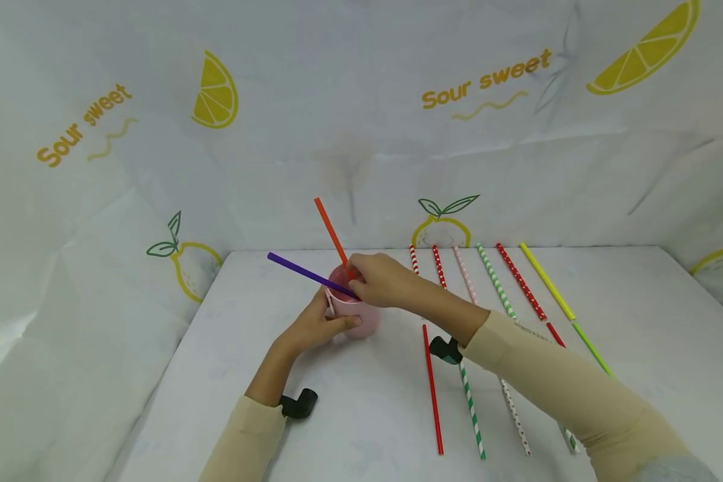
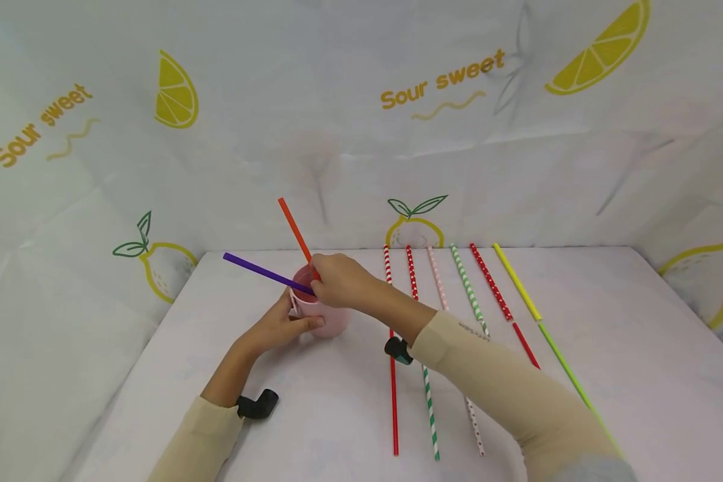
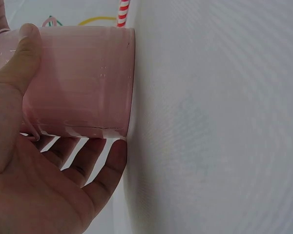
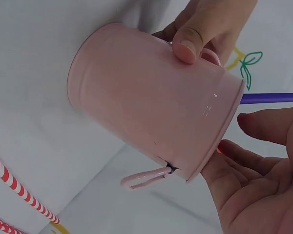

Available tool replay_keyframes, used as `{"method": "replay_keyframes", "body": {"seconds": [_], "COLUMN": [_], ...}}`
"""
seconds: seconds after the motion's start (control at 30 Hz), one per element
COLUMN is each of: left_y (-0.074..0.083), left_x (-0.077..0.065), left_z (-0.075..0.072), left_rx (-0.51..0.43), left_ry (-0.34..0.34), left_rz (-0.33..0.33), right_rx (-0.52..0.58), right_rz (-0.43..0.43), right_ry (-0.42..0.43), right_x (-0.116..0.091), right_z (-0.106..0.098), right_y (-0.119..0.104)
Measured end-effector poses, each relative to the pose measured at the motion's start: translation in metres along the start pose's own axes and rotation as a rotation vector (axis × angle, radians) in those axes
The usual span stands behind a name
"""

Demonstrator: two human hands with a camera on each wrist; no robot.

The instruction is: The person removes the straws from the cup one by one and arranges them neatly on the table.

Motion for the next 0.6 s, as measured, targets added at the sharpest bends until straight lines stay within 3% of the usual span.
{"method": "replay_keyframes", "body": {"seconds": [0.27,0.6], "left_y": [0.001,0.000], "left_x": [-0.002,-0.001], "left_z": [0.000,0.000], "left_rx": [0.027,0.017], "left_ry": [0.005,0.001], "left_rz": [0.005,0.019], "right_rx": [-0.052,-0.051], "right_rz": [0.051,0.030], "right_ry": [-0.036,0.007], "right_x": [0.018,0.023], "right_z": [0.018,0.026], "right_y": [-0.002,-0.004]}}
Point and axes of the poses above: each hand's wrist, its own x-axis towards the middle knuckle, its own z-axis out of the palm, y = z × x, the point moved 1 cm from there along x, towards the middle knuckle, and after that the axes turned 9 degrees about y, right-handed, at the moved point
